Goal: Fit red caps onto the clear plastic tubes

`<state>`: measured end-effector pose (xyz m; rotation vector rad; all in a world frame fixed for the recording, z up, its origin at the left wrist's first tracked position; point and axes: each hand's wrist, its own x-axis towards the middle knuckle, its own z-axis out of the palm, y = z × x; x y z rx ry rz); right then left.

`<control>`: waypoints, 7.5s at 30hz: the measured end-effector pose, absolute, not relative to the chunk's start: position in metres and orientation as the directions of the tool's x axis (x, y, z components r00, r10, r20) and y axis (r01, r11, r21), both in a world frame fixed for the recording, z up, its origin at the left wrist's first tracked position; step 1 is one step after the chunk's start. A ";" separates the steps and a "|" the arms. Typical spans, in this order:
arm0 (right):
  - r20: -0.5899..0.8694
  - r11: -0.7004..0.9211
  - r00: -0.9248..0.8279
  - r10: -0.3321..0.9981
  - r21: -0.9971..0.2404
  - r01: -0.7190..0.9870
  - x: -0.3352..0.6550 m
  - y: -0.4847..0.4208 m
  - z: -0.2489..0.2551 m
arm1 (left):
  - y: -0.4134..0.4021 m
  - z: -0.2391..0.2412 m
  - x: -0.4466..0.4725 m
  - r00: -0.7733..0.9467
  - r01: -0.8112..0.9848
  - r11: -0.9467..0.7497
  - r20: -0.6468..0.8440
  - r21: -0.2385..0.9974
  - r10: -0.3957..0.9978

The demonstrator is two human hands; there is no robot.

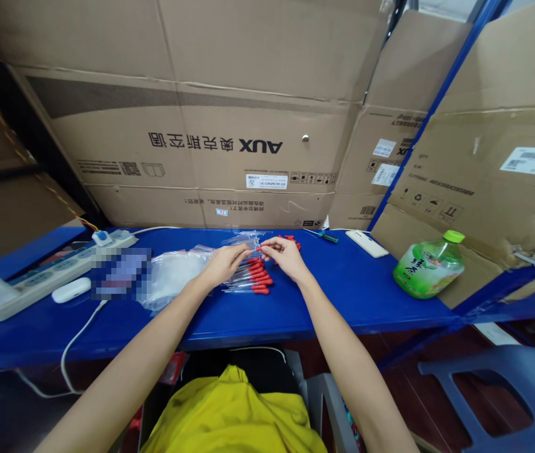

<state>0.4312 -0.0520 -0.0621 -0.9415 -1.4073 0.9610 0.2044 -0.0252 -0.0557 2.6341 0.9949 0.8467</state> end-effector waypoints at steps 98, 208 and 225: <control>0.297 0.135 -0.013 0.955 -0.397 0.908 0.454 -0.054 -0.065 | 0.002 -0.078 0.190 0.460 0.724 -0.585 0.376 0.367 0.805; 0.481 0.482 -0.071 0.874 -0.838 0.258 0.421 -0.059 -0.066 | -0.028 -0.054 0.207 0.630 0.501 -0.794 0.485 0.344 0.607; 0.469 0.475 -0.089 0.879 -0.839 0.266 0.419 -0.063 -0.064 | -0.029 -0.053 0.205 0.654 0.536 -0.797 0.461 0.278 0.600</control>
